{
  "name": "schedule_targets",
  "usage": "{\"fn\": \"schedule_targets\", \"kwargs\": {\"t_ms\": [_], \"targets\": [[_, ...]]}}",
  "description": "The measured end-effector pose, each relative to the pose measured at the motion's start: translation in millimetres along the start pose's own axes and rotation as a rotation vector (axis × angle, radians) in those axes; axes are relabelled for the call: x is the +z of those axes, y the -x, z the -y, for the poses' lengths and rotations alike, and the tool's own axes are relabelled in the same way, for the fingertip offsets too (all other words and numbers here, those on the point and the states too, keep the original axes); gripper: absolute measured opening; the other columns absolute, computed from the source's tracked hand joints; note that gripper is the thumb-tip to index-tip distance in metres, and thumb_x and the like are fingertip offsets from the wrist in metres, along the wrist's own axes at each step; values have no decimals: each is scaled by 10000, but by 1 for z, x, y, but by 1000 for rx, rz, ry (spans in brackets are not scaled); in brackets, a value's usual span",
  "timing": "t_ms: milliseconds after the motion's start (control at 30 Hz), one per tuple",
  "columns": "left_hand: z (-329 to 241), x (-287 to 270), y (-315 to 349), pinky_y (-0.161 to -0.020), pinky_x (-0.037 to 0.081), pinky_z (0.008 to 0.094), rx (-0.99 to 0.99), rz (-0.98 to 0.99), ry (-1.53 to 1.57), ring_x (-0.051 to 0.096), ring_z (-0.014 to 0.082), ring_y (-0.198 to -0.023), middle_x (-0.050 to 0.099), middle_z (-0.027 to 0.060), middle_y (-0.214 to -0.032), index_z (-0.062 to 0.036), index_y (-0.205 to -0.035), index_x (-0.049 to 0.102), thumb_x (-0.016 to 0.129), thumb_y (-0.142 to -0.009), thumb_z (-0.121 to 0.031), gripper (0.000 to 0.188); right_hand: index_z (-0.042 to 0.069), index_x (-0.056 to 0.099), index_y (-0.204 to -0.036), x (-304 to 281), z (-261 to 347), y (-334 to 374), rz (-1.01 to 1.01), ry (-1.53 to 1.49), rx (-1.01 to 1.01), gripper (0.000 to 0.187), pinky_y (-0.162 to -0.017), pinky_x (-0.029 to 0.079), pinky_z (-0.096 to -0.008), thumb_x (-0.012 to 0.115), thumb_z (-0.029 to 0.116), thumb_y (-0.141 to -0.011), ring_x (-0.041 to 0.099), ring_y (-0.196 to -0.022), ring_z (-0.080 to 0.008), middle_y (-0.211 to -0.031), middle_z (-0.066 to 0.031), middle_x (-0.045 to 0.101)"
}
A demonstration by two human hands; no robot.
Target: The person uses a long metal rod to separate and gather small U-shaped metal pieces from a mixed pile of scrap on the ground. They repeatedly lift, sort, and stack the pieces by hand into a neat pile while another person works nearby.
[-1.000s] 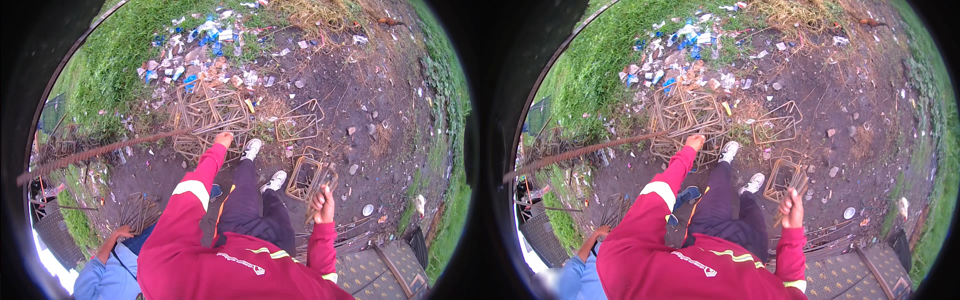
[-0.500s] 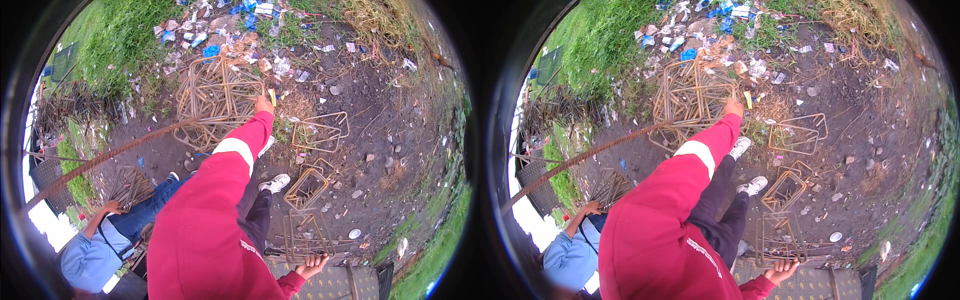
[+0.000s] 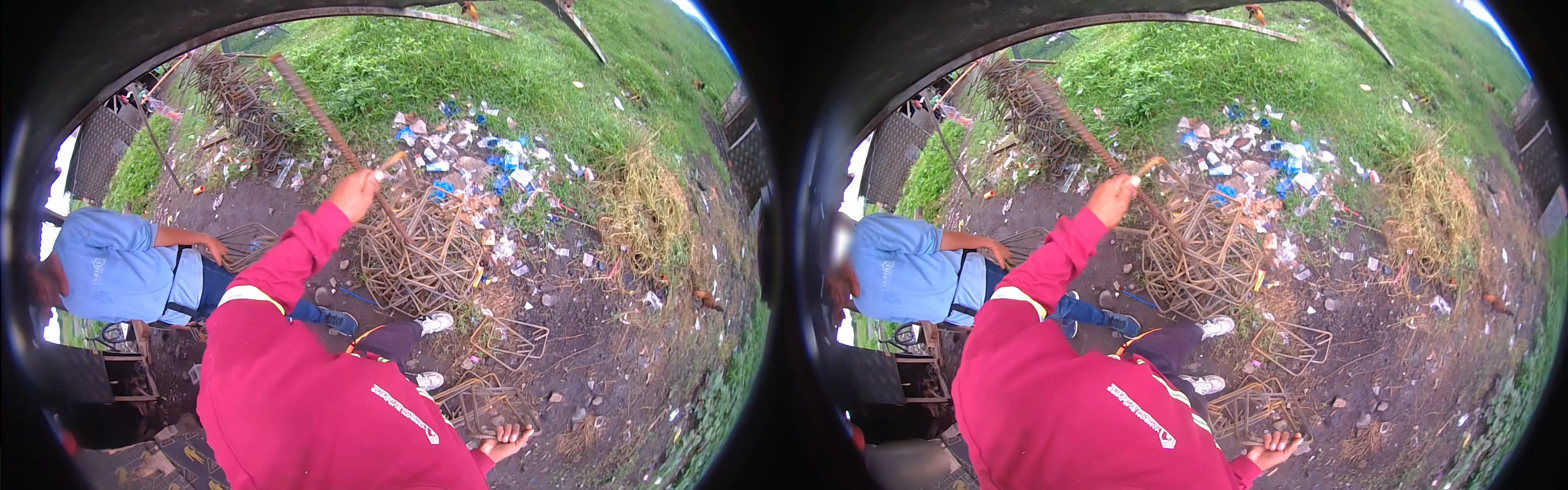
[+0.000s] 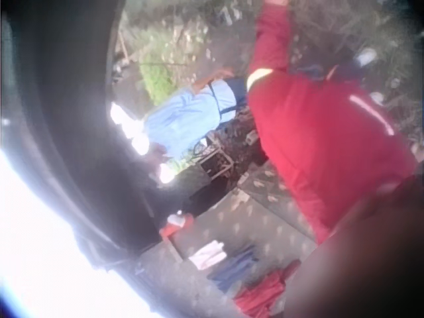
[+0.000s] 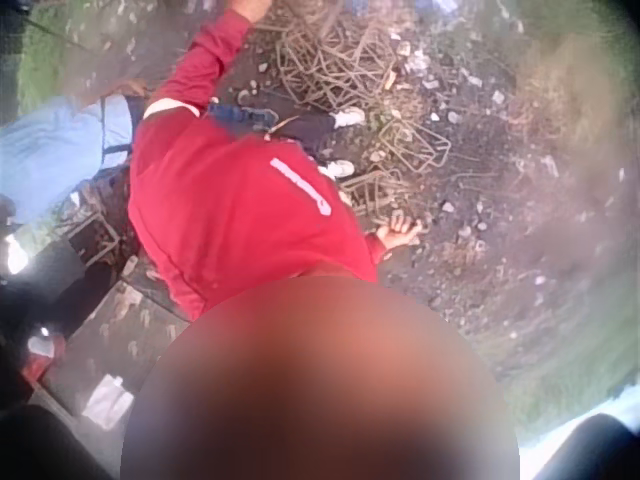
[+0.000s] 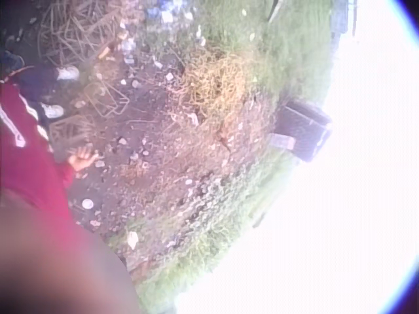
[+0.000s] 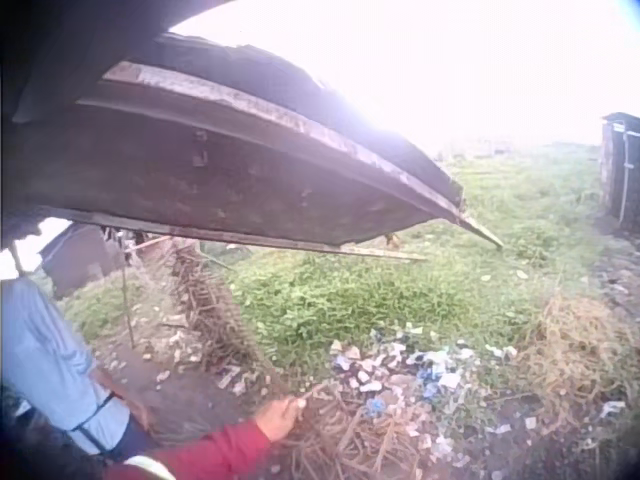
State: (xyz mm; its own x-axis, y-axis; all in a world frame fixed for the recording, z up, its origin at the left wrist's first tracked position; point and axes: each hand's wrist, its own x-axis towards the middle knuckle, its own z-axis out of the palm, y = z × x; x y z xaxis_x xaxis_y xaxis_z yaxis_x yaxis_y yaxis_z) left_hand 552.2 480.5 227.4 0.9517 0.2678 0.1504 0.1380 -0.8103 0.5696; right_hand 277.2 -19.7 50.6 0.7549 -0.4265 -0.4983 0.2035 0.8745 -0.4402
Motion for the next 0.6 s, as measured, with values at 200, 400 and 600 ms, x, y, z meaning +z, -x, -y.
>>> {"fn": "schedule_targets", "kwargs": {"t_ms": [200,400,600], "targets": [[-66,-210,76,-430,202,190,39,-493,664,307,13,-505,354,-84,-576,-101,-771,512,433,-971,-357,334,140,562,-1073,22,8,-5,151,-111,67,221,-323,281,-176,442,295,-972,306,-425,-41,-597,33,429],[-157,-257,114,-462,308,213,740,-668,54,399,60,-497,437,-31,-585,-33,-854,537,478,-958,-338,328,169,387,-1353,23,17,-11,379,-210,133,402,-351,368,-184,429,115,-957,413,-478,-55,-710,1,513],[-232,-206,123,-519,255,193,923,-382,197,326,35,-605,392,-40,-682,-9,-883,517,449,-978,-274,290,149,446,-1309,34,11,7,535,-382,307,418,-416,475,-207,417,19,-913,602,-842,-161,-1242,-122,543]]}}
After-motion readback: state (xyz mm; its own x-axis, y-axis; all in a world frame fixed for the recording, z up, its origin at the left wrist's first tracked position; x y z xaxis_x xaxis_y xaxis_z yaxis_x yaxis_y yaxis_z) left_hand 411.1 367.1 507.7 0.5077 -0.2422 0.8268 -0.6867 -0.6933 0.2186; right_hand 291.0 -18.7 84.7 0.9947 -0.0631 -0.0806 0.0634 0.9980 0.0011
